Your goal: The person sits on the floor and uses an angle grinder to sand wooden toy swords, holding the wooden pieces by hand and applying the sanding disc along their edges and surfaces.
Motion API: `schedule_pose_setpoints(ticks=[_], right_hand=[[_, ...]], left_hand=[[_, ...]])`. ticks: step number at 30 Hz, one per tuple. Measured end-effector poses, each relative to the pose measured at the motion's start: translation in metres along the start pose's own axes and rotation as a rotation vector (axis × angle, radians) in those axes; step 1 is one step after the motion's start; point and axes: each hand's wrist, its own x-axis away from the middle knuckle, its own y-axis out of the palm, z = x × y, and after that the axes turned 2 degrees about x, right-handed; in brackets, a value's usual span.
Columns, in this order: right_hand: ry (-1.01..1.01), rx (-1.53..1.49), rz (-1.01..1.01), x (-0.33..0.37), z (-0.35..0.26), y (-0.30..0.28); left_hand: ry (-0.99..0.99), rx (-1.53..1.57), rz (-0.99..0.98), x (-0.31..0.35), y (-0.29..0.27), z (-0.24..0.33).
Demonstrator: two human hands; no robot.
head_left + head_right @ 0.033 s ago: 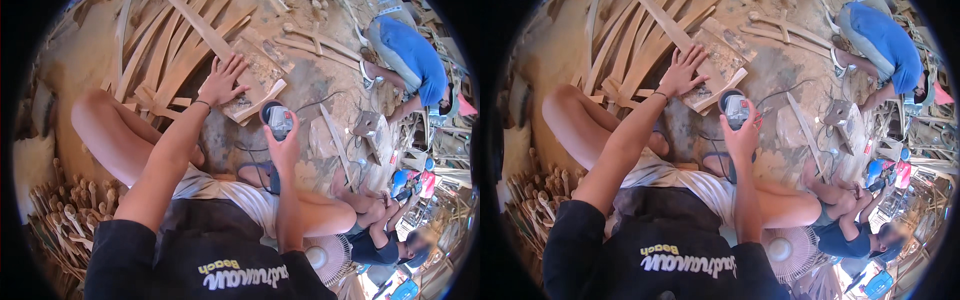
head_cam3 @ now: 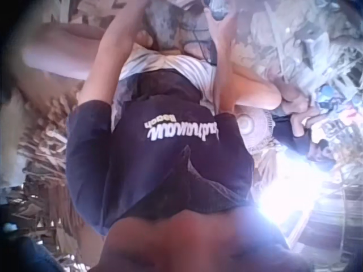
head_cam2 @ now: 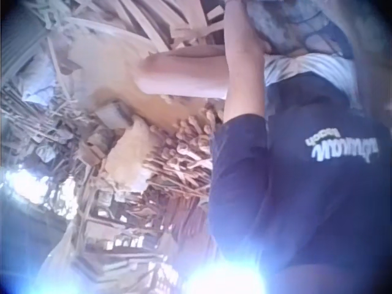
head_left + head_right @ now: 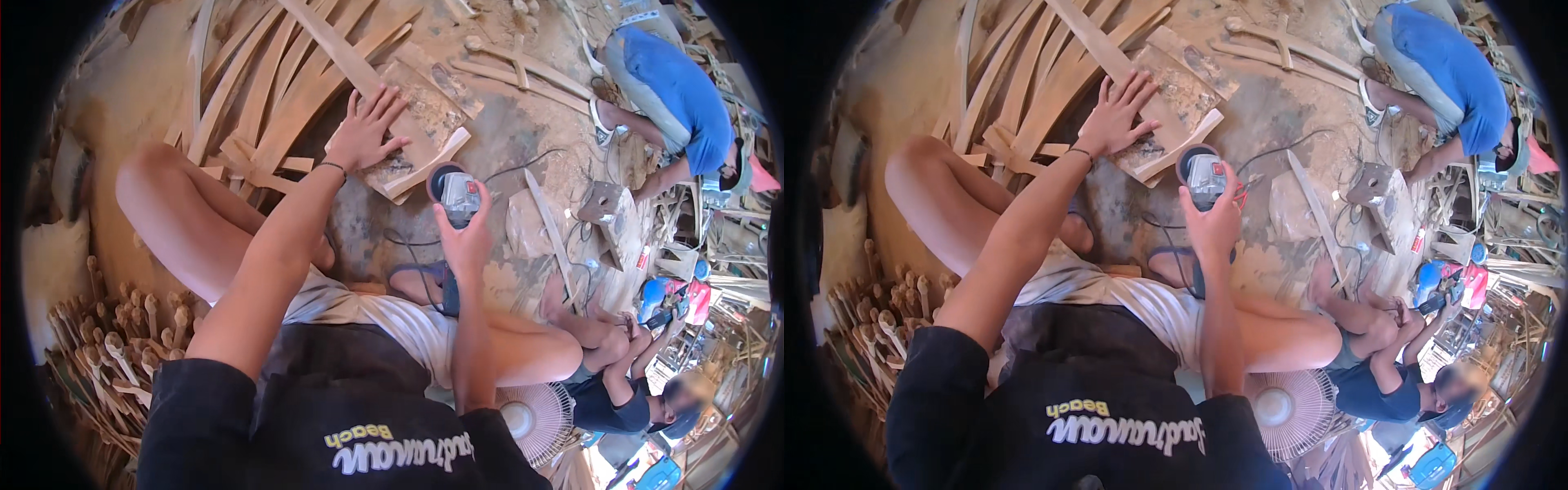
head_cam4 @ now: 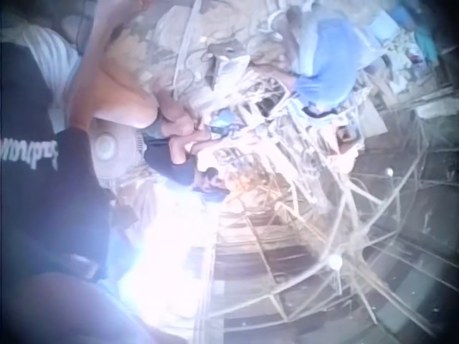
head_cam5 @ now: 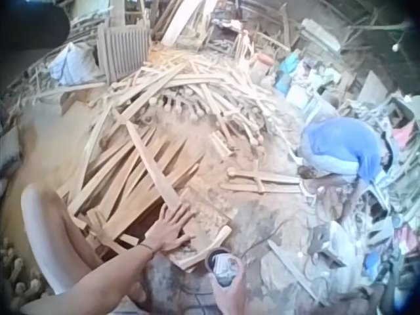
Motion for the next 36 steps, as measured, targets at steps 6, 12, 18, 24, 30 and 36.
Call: schedule_pose_setpoints(ticks=[6,12,18,24,30,36], right_hand=[[-0.135,0.048,-0.171,0.012,0.008,0.021],[-0.045,0.084,-0.099,-0.006,0.019,0.007],[0.007,0.080,0.019,-0.007,0.033,0.003],[-0.118,0.165,-0.138,0.021,-0.003,0.014],[-0.122,0.312,-0.201,0.022,-0.016,0.026],[-0.158,0.386,-0.177,0.023,-0.025,0.023]], left_hand=[[-0.029,0.012,0.002,0.001,0.010,-0.005],[-0.018,0.009,-0.003,-0.004,0.008,0.000],[-0.029,-0.020,0.015,0.001,0.008,-0.005],[0.005,0.020,0.074,0.001,0.016,-0.005],[-0.002,-0.005,0.075,0.001,0.016,-0.009],[-0.010,0.021,0.061,-0.001,0.015,-0.004]])
